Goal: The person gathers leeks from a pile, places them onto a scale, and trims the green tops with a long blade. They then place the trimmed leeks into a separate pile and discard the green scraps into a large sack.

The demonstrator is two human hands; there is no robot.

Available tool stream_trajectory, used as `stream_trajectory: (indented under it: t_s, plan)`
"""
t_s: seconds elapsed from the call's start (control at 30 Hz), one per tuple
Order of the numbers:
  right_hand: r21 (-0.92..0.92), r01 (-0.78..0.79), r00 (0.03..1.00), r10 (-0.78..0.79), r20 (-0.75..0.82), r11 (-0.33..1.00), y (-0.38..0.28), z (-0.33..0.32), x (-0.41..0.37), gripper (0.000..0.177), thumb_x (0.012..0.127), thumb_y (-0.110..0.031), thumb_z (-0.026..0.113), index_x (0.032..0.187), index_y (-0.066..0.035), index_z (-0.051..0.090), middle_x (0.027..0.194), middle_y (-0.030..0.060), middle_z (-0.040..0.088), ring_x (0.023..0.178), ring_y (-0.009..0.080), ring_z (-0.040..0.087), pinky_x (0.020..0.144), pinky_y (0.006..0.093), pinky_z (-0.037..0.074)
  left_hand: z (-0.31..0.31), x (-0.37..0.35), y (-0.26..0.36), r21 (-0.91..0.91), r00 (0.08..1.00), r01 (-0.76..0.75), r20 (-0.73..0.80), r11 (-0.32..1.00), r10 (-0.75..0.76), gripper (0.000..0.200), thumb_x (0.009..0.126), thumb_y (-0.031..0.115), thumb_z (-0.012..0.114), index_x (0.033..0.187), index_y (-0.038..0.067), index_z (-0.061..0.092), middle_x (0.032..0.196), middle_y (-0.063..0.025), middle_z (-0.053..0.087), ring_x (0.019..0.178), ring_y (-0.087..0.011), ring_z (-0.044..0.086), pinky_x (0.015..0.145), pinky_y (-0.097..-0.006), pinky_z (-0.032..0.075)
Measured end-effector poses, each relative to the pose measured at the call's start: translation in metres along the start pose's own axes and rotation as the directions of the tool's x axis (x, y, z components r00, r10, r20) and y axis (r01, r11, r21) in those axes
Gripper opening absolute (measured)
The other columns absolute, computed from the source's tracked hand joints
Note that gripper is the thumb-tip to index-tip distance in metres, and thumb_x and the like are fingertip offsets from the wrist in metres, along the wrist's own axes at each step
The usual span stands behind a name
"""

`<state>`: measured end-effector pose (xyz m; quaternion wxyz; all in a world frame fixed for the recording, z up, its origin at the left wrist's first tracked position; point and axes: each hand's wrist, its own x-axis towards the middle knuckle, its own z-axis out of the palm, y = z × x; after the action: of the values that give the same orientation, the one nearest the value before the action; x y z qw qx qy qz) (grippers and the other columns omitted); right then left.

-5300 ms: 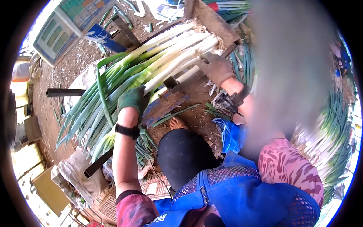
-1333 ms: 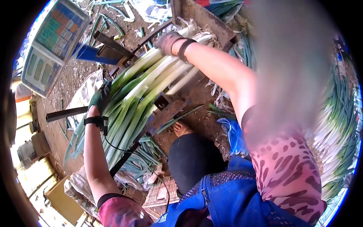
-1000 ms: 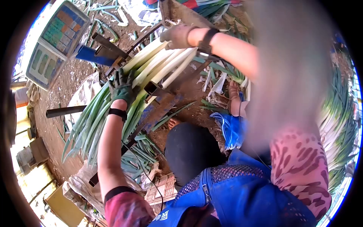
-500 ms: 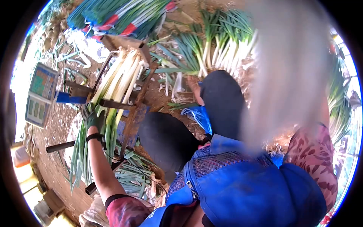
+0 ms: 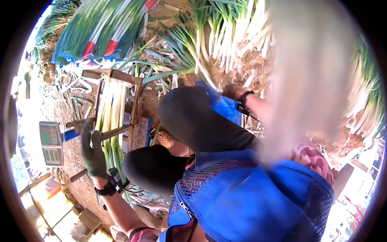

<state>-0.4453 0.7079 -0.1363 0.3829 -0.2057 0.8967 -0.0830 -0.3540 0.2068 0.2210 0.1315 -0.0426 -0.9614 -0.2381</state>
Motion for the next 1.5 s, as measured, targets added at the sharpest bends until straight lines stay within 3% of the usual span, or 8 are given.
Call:
stream_trajectory:
  t_s: [0.2,0.47,0.73,0.8,0.9,1.1,1.43,1.5]
  plan:
    - [0.367,-0.234,0.939,0.307,-0.154,0.900,-0.009,0.005,0.086,0.037,0.091,-0.034,0.048,0.088,-0.005,0.071,0.092,0.0224,0.068,0.086,0.0388,0.068,0.080,0.0441,0.053,0.083,0.049,0.051,-0.162,0.945,-0.021,0.320,0.987,0.073,0.030,0.094,0.012,0.061,0.120,-0.002,0.060,0.118,-0.0194,0.064,0.107,-0.0330,0.063,0.090,-0.0382,0.052]
    - [0.729,0.042,0.640,0.541,-0.545,0.684,-0.019,-0.043,0.185,0.040,0.093,-0.039,0.050,0.101,-0.002,0.064,0.102,0.0278,0.065,0.097,0.0437,0.062,0.086,0.0478,0.049,0.189,0.092,0.015,-0.253,0.816,0.056,0.568,0.966,0.102,0.028,0.092,0.011,0.064,0.119,0.003,0.063,0.103,-0.0144,0.070,0.096,-0.0244,0.068,0.085,-0.0320,0.052]
    - [0.568,-0.613,0.672,0.741,0.008,0.550,-0.019,-0.102,0.293,0.047,0.082,-0.025,0.070,0.121,-0.002,0.060,0.119,0.0215,0.065,0.114,0.0338,0.063,0.095,0.0438,0.051,0.299,0.102,-0.024,-0.345,0.723,0.438,0.684,0.830,-0.097,0.027,0.094,0.014,0.063,0.118,0.001,0.063,0.108,-0.0124,0.071,0.099,-0.0163,0.067,0.086,-0.0299,0.052]
    - [0.637,-0.526,0.737,0.676,0.010,0.564,-0.007,-0.111,0.280,0.046,0.079,-0.027,0.071,0.115,0.000,0.063,0.118,0.0216,0.066,0.111,0.0327,0.065,0.093,0.0393,0.052,0.327,0.099,-0.046,-0.394,0.778,0.234,0.624,0.889,0.072,0.028,0.095,0.016,0.063,0.118,0.001,0.063,0.109,-0.0116,0.070,0.101,-0.0146,0.065,0.087,-0.0289,0.051]
    - [0.666,-0.396,0.817,0.574,-0.058,0.632,0.008,-0.120,0.252,0.059,0.075,-0.032,0.073,0.120,0.004,0.060,0.118,0.0221,0.066,0.107,0.0324,0.066,0.095,0.0354,0.050,0.349,0.109,-0.050,-0.446,0.691,0.563,0.715,0.696,-0.100,0.028,0.096,0.017,0.062,0.118,0.000,0.063,0.108,-0.0094,0.070,0.101,-0.0138,0.064,0.088,-0.0279,0.050]
    - [0.553,-0.315,0.868,0.470,-0.162,0.772,0.024,-0.102,0.220,0.043,0.079,-0.034,0.072,0.109,-0.003,0.069,0.092,0.0145,0.071,0.086,0.0235,0.067,0.080,0.0343,0.051,0.383,0.116,-0.063,-0.503,0.670,0.642,0.735,0.579,-0.105,0.024,0.097,0.018,0.060,0.111,-0.001,0.064,0.098,-0.0036,0.067,0.088,-0.0098,0.058,0.080,-0.0263,0.048]
    - [0.957,0.197,0.806,0.520,-0.283,0.214,-0.086,-0.233,0.207,0.041,0.089,-0.047,0.066,0.096,-0.007,0.064,0.083,0.0056,0.065,0.075,0.0170,0.060,0.074,0.0304,0.049,0.387,0.132,-0.016,-0.680,0.692,0.713,0.722,0.169,-0.014,0.038,0.096,0.031,0.063,0.119,0.000,0.061,0.101,-0.0012,0.065,0.091,-0.0095,0.056,0.078,-0.0261,0.046]
    - [0.818,0.245,0.751,0.432,-0.500,0.521,-0.072,-0.214,0.255,0.061,0.089,-0.059,0.061,0.107,-0.001,0.065,0.096,0.0142,0.069,0.085,0.0264,0.064,0.079,0.0345,0.050,0.402,0.139,-0.012,-0.605,0.624,0.779,0.774,0.164,-0.112,0.028,0.092,0.030,0.067,0.101,0.004,0.061,0.076,0.0006,0.059,0.067,-0.0097,0.053,0.059,-0.0260,0.042]
